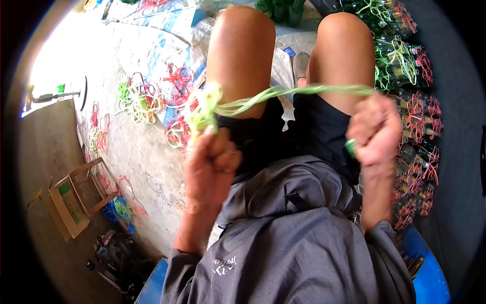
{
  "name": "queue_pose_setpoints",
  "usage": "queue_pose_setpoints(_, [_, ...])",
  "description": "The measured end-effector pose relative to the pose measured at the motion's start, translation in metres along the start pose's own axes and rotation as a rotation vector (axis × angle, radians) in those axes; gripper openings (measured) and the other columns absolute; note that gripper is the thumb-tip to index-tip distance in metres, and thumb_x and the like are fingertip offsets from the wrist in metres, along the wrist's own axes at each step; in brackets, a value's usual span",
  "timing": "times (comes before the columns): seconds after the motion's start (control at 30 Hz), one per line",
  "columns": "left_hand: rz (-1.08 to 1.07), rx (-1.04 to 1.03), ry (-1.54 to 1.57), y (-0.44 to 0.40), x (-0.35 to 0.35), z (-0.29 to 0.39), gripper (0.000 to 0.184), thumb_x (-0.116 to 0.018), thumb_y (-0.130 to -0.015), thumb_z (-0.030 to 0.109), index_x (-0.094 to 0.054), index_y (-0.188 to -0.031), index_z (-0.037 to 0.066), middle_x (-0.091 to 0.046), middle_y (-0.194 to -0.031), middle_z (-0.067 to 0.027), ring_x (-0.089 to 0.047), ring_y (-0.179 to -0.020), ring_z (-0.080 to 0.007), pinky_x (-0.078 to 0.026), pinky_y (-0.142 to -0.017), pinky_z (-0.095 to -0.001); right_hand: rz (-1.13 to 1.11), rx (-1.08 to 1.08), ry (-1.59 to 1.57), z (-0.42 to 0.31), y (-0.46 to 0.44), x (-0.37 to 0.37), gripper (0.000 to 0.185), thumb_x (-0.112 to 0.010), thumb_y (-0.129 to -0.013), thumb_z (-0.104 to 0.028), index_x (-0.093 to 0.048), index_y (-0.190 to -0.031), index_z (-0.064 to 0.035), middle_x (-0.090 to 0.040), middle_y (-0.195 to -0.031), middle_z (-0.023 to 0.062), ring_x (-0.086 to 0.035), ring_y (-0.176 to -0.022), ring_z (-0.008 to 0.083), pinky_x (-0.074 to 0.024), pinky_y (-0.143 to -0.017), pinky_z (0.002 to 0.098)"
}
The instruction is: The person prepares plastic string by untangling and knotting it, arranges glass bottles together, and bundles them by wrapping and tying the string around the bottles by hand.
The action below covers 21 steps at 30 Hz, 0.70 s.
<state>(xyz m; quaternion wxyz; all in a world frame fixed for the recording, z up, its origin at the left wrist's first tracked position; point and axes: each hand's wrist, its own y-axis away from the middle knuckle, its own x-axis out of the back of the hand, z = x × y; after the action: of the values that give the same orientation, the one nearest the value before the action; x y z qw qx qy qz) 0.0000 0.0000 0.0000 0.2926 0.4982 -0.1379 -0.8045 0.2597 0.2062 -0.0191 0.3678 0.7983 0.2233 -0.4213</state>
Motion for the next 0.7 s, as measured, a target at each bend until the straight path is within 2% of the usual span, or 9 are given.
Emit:
queue_pose_setpoints(0.1, [0.046, 0.014, -0.067, 0.016, -0.007, 0.014, 0.006, -0.05, -0.107, 0.018, -0.05, -0.105, 0.012, -0.029, -0.069, 0.0078, -0.023, -0.052, -0.0051, -0.025, -0.05, -0.0241, 0.126, 0.134, 0.215, -0.04, 0.008, 0.0, 0.042, -0.052, -0.105, -0.022, -0.04, -0.066, -0.015, -0.025, -0.056, -0.0076, -0.017, -0.043, 0.0038, -0.0128, -0.037, 0.0241])
queue_pose_setpoints(0.17, [-0.034, 0.07, -0.109, 0.022, -0.01, 0.019, 0.008, -0.051, -0.106, 0.019, -0.051, -0.105, 0.012, -0.03, -0.069, 0.0079, -0.023, -0.052, -0.0051, -0.024, -0.049, -0.0236, 0.109, -0.004, 0.234, -0.033, 0.013, -0.002, 0.043, -0.052, -0.106, -0.025, -0.041, -0.066, -0.0136, -0.024, -0.057, -0.0076, -0.017, -0.042, 0.0033, -0.0128, -0.037, 0.0237])
queue_pose_setpoints(0.2, [-0.251, 0.084, -0.07, 0.016, 0.008, 0.023, 0.024, -0.05, -0.108, 0.022, -0.053, -0.123, 0.004, -0.033, -0.071, 0.0063, -0.029, -0.057, -0.0063, -0.027, -0.052, -0.024, 0.061, -0.023, 0.287, -0.029, 0.011, -0.002, 0.043, -0.053, -0.106, -0.026, -0.042, -0.066, -0.0134, -0.024, -0.057, -0.0076, -0.017, -0.043, 0.0034, -0.013, -0.038, 0.0239])
queue_pose_setpoints(0.33, [-0.149, -0.057, -0.236, 0.012, 0.014, 0.056, 0.022, -0.05, -0.108, 0.023, -0.054, -0.119, 0.004, -0.035, -0.071, 0.0065, -0.029, -0.057, -0.0057, -0.028, -0.052, -0.0237, 0.066, 0.034, 0.336, -0.032, 0.01, -0.007, 0.042, -0.053, -0.106, -0.028, -0.043, -0.068, -0.0131, -0.025, -0.058, -0.0078, -0.017, -0.044, 0.0041, -0.0133, -0.038, 0.0243])
queue_pose_setpoints(0.37, [0.009, -0.106, -0.234, 0.013, 0.009, 0.067, 0.016, -0.052, -0.108, 0.022, -0.053, -0.102, 0.007, -0.034, -0.069, 0.0067, -0.029, -0.055, -0.0053, -0.024, -0.049, -0.0239, 0.084, 0.059, 0.313, -0.036, 0.011, -0.008, 0.042, -0.053, -0.106, -0.028, -0.043, -0.068, -0.0131, -0.025, -0.058, -0.0078, -0.017, -0.044, 0.0042, -0.0133, -0.038, 0.0243])
queue_pose_setpoints(0.43, [-0.033, -0.13, -0.075, 0.008, 0.037, 0.097, 0.02, -0.05, -0.11, 0.023, -0.053, -0.102, 0.005, -0.034, -0.069, 0.006, -0.028, -0.056, -0.0058, -0.025, -0.05, -0.0238, -0.013, 0.095, 0.291, -0.053, 0.014, -0.004, 0.04, -0.052, -0.108, -0.027, -0.043, -0.071, -0.0127, -0.026, -0.059, -0.007, -0.017, -0.044, 0.0045, -0.0137, -0.038, 0.0243])
queue_pose_setpoints(0.57, [0.002, -0.313, -0.097, -0.007, 0.049, 0.148, 0.026, -0.045, -0.112, 0.022, -0.053, -0.097, 0.003, -0.031, -0.067, 0.0051, -0.021, -0.053, -0.0078, -0.022, -0.05, -0.0257, -0.038, 0.186, 0.259, -0.086, 0.021, 0.01, 0.039, -0.046, -0.111, -0.024, -0.042, -0.074, -0.0119, -0.027, -0.06, -0.0057, -0.016, -0.045, 0.005, -0.0141, -0.038, 0.0249])
queue_pose_setpoints(0.63, [-0.118, -0.294, -0.042, -0.017, 0.068, 0.169, 0.021, -0.047, -0.111, 0.019, -0.055, -0.1, 0.004, -0.031, -0.067, 0.0052, -0.02, -0.052, -0.0076, -0.021, -0.049, -0.0262, -0.088, 0.194, 0.245, -0.102, 0.027, 0.018, 0.041, -0.044, -0.112, -0.023, -0.04, -0.073, -0.0105, -0.027, -0.061, -0.0042, -0.016, -0.045, 0.006, -0.0143, -0.038, 0.026])
queue_pose_setpoints(0.7, [-0.07, -0.344, -0.076, -0.025, 0.081, 0.174, 0.015, -0.05, -0.11, 0.016, -0.057, -0.104, 0.005, -0.031, -0.066, 0.0054, -0.019, -0.052, -0.007, -0.02, -0.049, -0.0261, -0.094, 0.217, 0.246, -0.111, 0.031, 0.026, 0.041, -0.044, -0.112, -0.023, -0.04, -0.073, -0.0102, -0.027, -0.061, -0.0039, -0.016, -0.045, 0.0064, -0.0142, -0.038, 0.0262])
